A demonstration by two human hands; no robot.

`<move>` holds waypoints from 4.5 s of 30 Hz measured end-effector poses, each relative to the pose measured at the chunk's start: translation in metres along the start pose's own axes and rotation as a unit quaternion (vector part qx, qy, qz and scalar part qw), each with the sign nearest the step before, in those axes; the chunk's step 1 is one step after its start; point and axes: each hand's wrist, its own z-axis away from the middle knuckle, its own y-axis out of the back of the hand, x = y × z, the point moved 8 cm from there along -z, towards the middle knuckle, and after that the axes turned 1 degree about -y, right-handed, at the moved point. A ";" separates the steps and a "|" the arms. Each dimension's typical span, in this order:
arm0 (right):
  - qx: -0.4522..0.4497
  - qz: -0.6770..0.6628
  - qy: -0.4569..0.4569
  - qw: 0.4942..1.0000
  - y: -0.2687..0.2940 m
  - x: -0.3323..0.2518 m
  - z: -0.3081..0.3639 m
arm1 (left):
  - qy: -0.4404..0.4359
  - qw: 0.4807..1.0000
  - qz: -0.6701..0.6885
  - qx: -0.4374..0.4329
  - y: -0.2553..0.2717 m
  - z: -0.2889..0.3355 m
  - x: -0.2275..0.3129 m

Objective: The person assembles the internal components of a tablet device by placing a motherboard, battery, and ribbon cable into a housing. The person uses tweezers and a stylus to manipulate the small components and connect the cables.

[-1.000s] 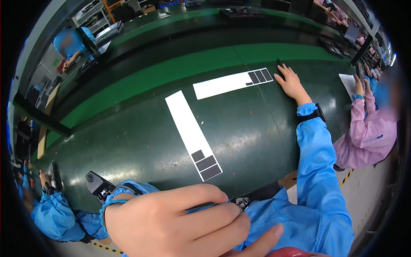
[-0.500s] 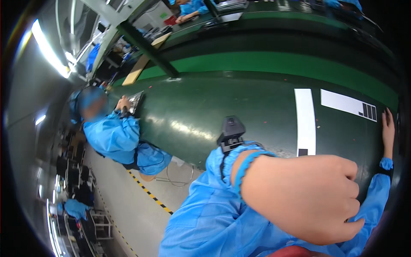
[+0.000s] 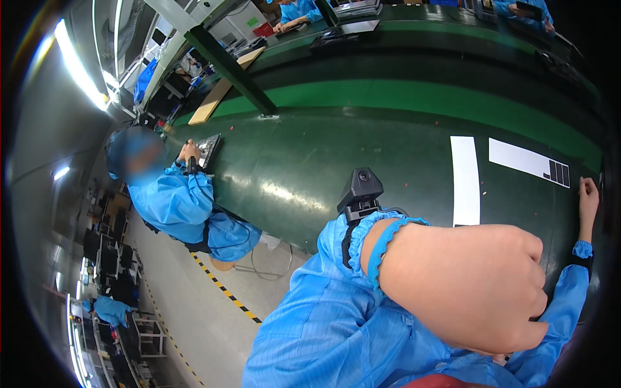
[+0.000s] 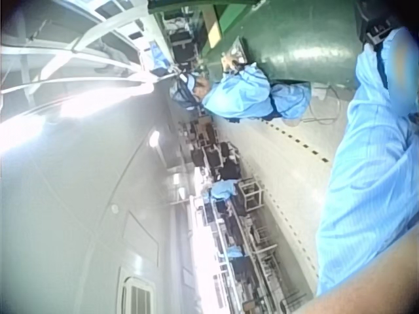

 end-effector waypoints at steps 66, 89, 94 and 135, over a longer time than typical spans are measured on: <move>-0.052 -0.044 0.032 0.997 -0.001 -0.091 0.036 | 0.163 0.980 -0.047 0.106 -0.005 0.004 0.008; -0.107 0.122 0.124 0.979 0.007 -0.137 0.075 | 0.013 0.988 0.063 -0.142 0.053 -0.013 0.005; -0.004 0.007 0.046 0.999 0.021 -0.126 0.064 | 0.008 0.988 0.069 -0.138 0.052 -0.012 0.005; 0.031 0.027 0.038 0.998 0.019 0.005 0.015 | -0.007 0.997 0.072 0.006 0.026 0.008 -0.002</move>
